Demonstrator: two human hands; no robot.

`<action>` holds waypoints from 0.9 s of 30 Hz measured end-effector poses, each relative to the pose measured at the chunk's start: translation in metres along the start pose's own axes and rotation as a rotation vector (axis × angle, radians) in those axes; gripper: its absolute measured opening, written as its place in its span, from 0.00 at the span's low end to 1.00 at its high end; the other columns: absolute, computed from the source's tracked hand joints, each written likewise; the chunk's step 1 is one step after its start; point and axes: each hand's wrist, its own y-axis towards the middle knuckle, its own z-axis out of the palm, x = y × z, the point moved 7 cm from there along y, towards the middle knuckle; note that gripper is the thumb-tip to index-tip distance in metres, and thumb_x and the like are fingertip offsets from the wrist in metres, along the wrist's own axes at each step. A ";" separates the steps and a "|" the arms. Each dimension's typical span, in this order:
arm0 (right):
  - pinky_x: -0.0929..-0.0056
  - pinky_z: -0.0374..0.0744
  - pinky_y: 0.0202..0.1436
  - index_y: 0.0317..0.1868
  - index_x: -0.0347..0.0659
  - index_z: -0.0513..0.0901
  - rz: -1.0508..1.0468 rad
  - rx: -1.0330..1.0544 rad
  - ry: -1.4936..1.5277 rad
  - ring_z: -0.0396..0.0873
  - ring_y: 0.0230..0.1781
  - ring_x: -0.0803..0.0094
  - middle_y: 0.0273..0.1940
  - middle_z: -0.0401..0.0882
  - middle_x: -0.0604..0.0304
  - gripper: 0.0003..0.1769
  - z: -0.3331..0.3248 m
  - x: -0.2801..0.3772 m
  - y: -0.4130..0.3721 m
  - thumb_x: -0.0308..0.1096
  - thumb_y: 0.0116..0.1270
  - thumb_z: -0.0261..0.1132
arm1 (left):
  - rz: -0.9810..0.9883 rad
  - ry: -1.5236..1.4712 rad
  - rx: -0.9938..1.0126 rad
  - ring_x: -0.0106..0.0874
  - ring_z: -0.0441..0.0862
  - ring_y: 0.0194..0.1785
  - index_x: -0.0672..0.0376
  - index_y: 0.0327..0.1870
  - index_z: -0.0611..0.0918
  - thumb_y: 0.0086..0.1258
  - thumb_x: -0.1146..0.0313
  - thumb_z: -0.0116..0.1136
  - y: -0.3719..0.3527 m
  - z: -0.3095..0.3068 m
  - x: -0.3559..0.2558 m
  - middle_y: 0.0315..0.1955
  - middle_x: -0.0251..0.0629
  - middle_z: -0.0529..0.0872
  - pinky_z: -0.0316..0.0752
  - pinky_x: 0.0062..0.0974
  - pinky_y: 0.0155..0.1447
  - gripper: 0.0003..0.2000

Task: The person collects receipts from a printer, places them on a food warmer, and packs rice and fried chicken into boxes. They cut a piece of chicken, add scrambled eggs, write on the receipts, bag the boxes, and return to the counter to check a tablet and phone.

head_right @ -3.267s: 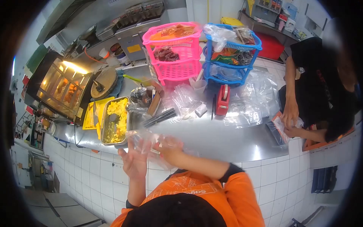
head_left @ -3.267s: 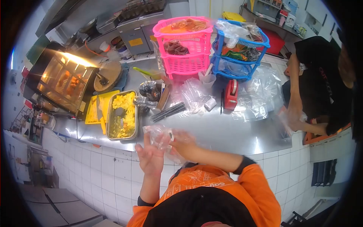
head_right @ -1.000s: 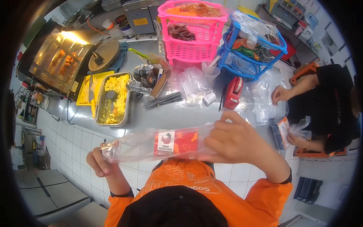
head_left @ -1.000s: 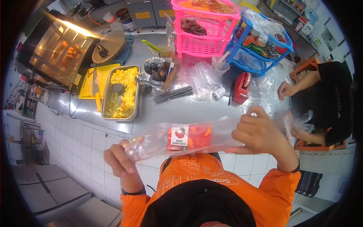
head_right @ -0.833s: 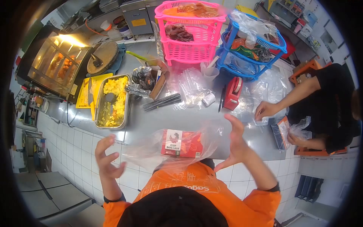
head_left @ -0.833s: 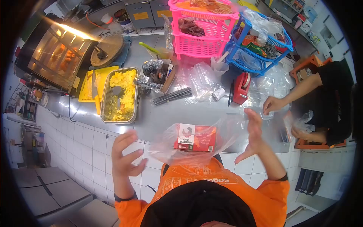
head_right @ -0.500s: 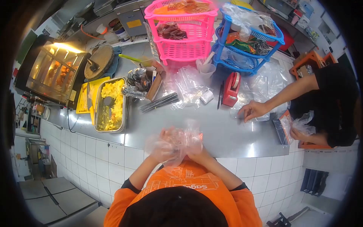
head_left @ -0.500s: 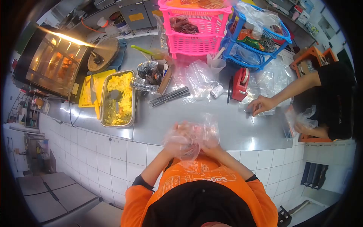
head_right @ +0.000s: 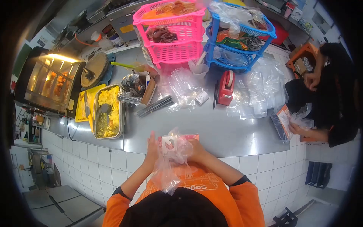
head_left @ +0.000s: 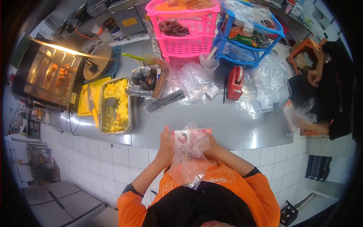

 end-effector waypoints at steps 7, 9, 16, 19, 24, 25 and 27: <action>0.52 0.71 0.53 0.34 0.39 0.80 -0.858 -0.041 -0.691 0.75 0.47 0.55 0.44 0.76 0.53 0.21 0.023 0.097 0.033 0.45 0.42 0.69 | 0.110 0.434 0.386 0.43 0.43 0.77 0.55 0.74 0.53 0.67 0.49 0.44 0.056 0.082 0.008 0.74 0.44 0.49 0.37 0.45 0.76 0.36; 0.48 0.66 0.55 0.42 0.40 0.78 -0.522 -0.063 -0.794 0.72 0.51 0.52 0.43 0.73 0.55 0.22 0.039 0.098 0.042 0.41 0.45 0.66 | 0.160 0.429 0.290 0.43 0.47 0.76 0.50 0.74 0.57 0.65 0.50 0.48 0.072 0.057 -0.009 0.74 0.42 0.51 0.42 0.46 0.75 0.35; 0.49 0.63 0.62 0.45 0.41 0.77 -0.476 0.047 -0.216 0.67 0.57 0.45 0.49 0.70 0.47 0.22 0.030 0.081 -0.013 0.38 0.49 0.68 | -0.049 0.451 0.626 0.47 0.66 0.66 0.48 0.57 0.78 0.57 0.55 0.60 0.080 0.067 -0.006 0.61 0.47 0.72 0.61 0.45 0.65 0.25; 0.49 0.60 0.67 0.52 0.43 0.77 -0.531 -0.324 -0.235 0.60 0.63 0.43 0.59 0.65 0.47 0.27 -0.018 0.078 -0.043 0.35 0.49 0.69 | -0.152 0.339 0.781 0.43 0.73 0.59 0.54 0.52 0.80 0.60 0.54 0.59 0.099 0.036 -0.016 0.51 0.48 0.79 0.63 0.40 0.63 0.21; 0.39 0.52 0.70 0.62 0.61 0.72 -0.813 -0.370 -0.877 0.50 0.70 0.47 0.68 0.54 0.54 0.36 0.004 0.010 -0.059 0.52 0.50 0.71 | -0.541 -0.323 0.402 0.38 0.78 0.52 0.58 0.51 0.80 0.64 0.57 0.54 0.113 0.009 -0.030 0.46 0.47 0.82 0.66 0.35 0.62 0.18; 0.33 0.52 0.68 0.63 0.67 0.68 -0.945 -0.552 -0.807 0.52 0.69 0.48 0.67 0.56 0.56 0.39 -0.007 0.032 -0.060 0.55 0.50 0.72 | -0.895 -0.735 0.294 0.37 0.80 0.50 0.57 0.52 0.80 0.66 0.57 0.53 0.102 0.017 -0.023 0.45 0.43 0.83 0.68 0.35 0.61 0.18; 0.36 0.55 0.68 0.65 0.65 0.66 -1.006 -0.692 -0.744 0.55 0.68 0.50 0.67 0.57 0.57 0.38 -0.025 0.070 -0.058 0.56 0.54 0.70 | -0.564 -0.671 0.323 0.37 0.78 0.50 0.57 0.53 0.79 0.66 0.56 0.54 0.101 0.034 -0.009 0.45 0.44 0.82 0.69 0.33 0.57 0.20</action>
